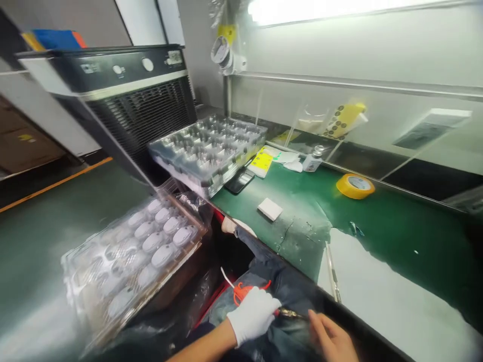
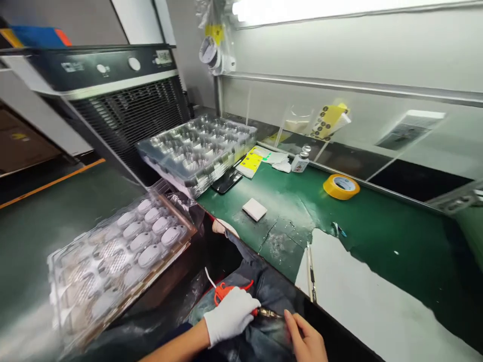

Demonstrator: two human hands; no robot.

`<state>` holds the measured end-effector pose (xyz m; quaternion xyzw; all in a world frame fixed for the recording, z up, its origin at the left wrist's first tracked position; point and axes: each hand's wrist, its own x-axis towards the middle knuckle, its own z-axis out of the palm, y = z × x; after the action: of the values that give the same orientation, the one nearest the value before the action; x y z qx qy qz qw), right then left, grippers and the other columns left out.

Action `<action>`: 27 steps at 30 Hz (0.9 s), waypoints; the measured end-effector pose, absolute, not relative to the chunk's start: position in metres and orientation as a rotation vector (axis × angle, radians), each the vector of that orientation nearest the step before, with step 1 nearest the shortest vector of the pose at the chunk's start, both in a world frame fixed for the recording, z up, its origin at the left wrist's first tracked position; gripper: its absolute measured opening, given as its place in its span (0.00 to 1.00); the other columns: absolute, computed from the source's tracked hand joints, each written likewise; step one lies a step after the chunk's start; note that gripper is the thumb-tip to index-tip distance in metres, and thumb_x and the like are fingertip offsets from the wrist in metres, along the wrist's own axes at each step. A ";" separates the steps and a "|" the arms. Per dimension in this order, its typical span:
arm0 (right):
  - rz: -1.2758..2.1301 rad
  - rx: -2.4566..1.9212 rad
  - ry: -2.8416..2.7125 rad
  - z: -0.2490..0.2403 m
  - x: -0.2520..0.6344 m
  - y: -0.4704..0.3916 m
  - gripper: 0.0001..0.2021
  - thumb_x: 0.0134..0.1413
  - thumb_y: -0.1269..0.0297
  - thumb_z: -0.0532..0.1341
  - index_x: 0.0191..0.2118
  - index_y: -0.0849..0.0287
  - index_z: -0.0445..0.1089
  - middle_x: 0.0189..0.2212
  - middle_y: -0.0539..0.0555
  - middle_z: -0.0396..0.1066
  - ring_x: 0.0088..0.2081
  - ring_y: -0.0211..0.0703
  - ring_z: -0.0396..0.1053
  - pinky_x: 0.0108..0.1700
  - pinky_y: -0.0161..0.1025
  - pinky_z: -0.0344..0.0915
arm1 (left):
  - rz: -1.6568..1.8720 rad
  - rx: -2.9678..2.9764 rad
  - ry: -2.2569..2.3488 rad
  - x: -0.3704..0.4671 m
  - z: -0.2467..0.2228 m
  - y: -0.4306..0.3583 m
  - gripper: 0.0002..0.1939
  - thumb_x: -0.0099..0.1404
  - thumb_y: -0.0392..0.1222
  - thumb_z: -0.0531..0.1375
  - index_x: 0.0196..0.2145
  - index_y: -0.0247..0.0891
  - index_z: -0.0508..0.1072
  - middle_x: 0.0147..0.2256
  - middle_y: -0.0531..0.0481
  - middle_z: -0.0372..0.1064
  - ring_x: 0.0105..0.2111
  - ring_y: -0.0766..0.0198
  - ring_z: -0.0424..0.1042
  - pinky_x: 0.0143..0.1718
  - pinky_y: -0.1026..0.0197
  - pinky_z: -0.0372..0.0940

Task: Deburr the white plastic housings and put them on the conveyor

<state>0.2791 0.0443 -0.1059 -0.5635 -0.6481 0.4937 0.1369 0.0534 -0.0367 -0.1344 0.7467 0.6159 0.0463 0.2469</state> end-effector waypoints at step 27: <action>0.405 -1.589 -2.332 0.106 0.358 0.144 0.15 0.73 0.60 0.59 0.34 0.58 0.77 0.34 0.56 0.78 0.36 0.45 0.73 0.44 0.39 0.67 | 0.468 2.068 1.620 0.044 -0.220 -0.034 0.20 0.71 0.37 0.58 0.54 0.44 0.85 0.52 0.44 0.85 0.52 0.52 0.84 0.56 0.55 0.76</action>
<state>0.3585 0.1443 0.1055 -0.5516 -0.8094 0.1404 0.1447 0.0439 -0.0341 -0.2201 0.7534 0.5901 0.1706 0.2346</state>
